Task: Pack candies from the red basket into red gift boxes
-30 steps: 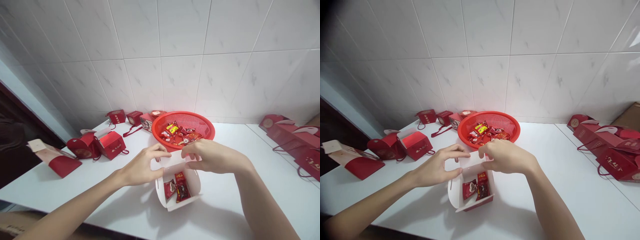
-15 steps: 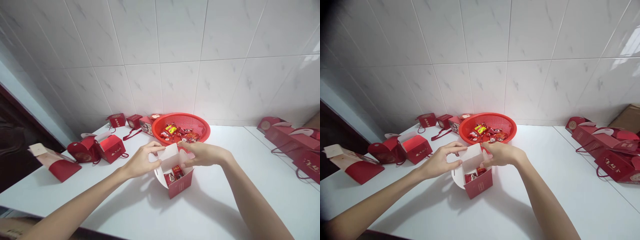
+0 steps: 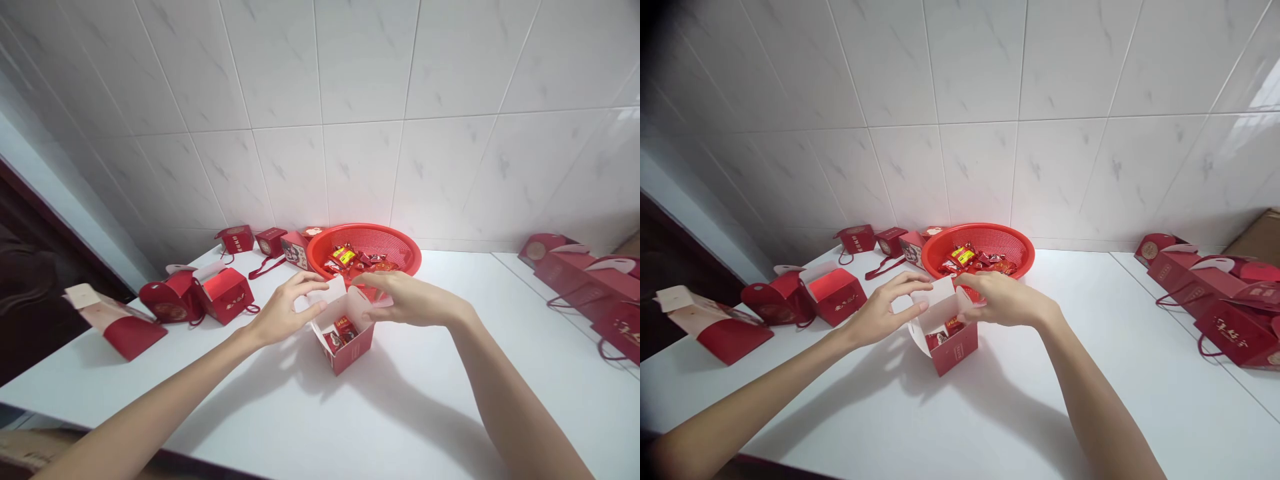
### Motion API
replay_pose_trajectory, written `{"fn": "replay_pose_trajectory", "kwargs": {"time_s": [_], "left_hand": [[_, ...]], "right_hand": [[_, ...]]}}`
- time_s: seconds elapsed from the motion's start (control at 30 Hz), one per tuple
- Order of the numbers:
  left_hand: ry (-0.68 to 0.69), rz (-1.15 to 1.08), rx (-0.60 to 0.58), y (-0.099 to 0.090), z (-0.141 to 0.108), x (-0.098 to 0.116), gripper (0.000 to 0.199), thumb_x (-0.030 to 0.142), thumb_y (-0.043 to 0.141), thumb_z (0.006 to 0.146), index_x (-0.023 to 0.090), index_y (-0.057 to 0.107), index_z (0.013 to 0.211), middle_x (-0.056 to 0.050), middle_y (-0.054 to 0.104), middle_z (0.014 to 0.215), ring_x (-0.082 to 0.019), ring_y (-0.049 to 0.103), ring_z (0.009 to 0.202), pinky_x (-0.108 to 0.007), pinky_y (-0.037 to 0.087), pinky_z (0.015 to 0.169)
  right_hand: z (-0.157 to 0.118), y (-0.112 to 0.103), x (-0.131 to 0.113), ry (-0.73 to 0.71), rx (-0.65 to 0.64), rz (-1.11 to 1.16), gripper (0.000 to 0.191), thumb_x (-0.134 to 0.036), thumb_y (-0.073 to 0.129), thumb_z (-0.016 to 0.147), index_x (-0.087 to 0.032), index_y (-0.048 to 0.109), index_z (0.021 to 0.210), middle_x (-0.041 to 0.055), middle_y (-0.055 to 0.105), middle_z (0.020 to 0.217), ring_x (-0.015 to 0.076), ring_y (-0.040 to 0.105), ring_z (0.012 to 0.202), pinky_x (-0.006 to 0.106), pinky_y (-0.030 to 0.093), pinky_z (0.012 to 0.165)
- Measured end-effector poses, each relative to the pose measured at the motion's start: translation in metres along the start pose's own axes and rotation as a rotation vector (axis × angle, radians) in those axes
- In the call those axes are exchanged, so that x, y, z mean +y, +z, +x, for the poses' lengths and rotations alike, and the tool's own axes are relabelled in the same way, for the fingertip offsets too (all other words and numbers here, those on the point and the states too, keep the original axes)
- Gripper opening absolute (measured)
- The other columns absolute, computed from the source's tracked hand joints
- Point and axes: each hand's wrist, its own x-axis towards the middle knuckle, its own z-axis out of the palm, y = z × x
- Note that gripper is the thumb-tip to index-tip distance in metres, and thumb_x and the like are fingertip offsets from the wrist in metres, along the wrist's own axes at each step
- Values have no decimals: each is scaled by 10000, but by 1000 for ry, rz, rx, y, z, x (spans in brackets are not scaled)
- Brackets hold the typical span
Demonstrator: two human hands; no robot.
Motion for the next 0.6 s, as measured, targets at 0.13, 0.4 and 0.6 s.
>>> {"fn": "replay_pose_trajectory", "kwargs": {"time_s": [0.13, 0.4, 0.6], "left_hand": [[15, 22, -54, 0, -2, 5, 272, 390, 623, 904, 235, 720, 1106, -81, 625, 1234, -259, 613, 1171, -423, 503, 1032], [34, -86, -111, 1, -3, 9, 295, 355, 606, 916, 209, 704, 1153, -89, 669, 1227, -237, 643, 1118, -362, 535, 961], [18, -150, -318, 1, -7, 6, 366, 414, 614, 910, 218, 683, 1212, -73, 728, 1203, -249, 671, 1079, -376, 540, 935]], "right_hand": [[-2, 1, 2, 37, -55, -26, 541, -551, 631, 860, -225, 589, 1291, 109, 643, 1205, 287, 600, 1063, 352, 483, 789], [13, 12, -2, 131, 57, -204, 195, -341, 672, 870, -198, 562, 946, 35, 664, 899, 197, 600, 809, 273, 366, 609], [28, 29, -5, 125, 122, -319, 228, -270, 682, 822, -200, 465, 833, -9, 545, 789, 125, 455, 627, 261, 252, 515]]}}
